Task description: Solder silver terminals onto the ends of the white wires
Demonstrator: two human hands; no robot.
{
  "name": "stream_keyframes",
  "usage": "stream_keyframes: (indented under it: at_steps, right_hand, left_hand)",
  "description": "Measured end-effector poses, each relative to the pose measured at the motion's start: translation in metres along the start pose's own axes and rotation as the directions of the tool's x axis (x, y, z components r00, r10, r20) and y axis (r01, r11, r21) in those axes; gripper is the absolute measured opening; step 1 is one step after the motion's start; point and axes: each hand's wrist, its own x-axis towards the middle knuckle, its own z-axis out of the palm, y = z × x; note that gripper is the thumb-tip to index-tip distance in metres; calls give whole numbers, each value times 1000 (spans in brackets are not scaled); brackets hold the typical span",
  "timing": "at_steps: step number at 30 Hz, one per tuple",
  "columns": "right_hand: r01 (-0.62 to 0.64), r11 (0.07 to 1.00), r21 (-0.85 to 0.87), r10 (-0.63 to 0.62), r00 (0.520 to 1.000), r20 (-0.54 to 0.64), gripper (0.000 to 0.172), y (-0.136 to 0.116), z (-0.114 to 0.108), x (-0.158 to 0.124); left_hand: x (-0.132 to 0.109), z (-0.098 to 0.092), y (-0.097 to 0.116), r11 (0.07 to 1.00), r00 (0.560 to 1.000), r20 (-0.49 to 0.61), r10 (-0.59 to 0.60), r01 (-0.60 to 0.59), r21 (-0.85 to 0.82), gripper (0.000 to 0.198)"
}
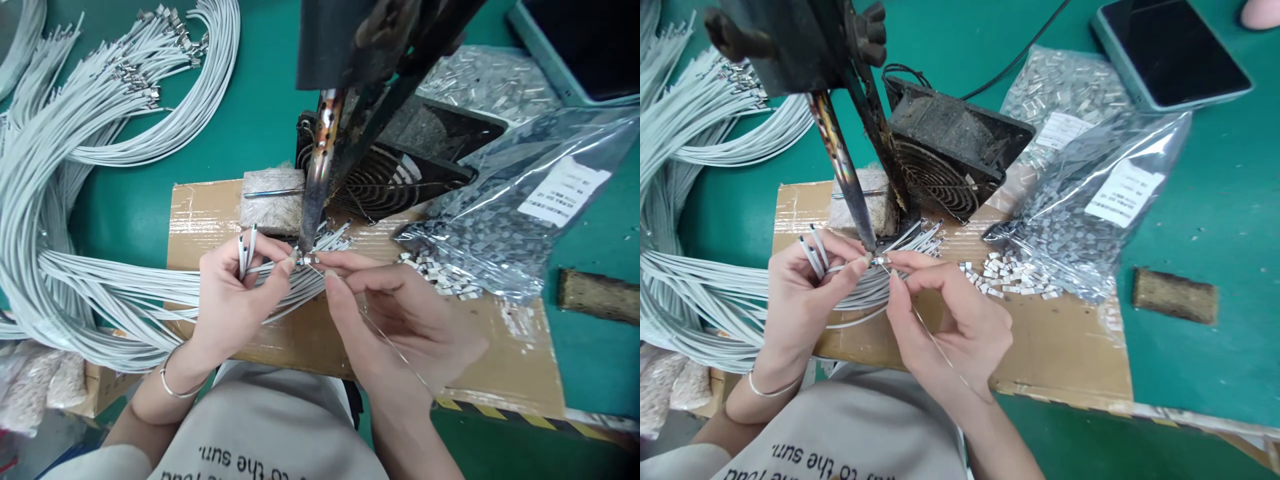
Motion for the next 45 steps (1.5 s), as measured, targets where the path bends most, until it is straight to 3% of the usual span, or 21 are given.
stream_keyframes:
  at_steps: [8,19,36,45]
  right_hand:
    - [-19,1000,17,19,1000,13,20,1,-1,-1]
    - [-27,1000,7,27,999,-16,16,2,2,-1]
    - [8,1000,-5,-8,1000,-11,17,1,1,-1]
    - [-14,1000,20,14,1000,-3,18,4,-1,-1]
  left_hand:
    - [-3,1,3,1000,1000,-6,-1,1,10,14]
    - [-6,8,0,989,987,-82,140,-135,67,17]
    - [-8,6,0,983,983,-62,175,-172,60,18]
    - [-6,8,2,990,990,-66,126,-121,72,16]
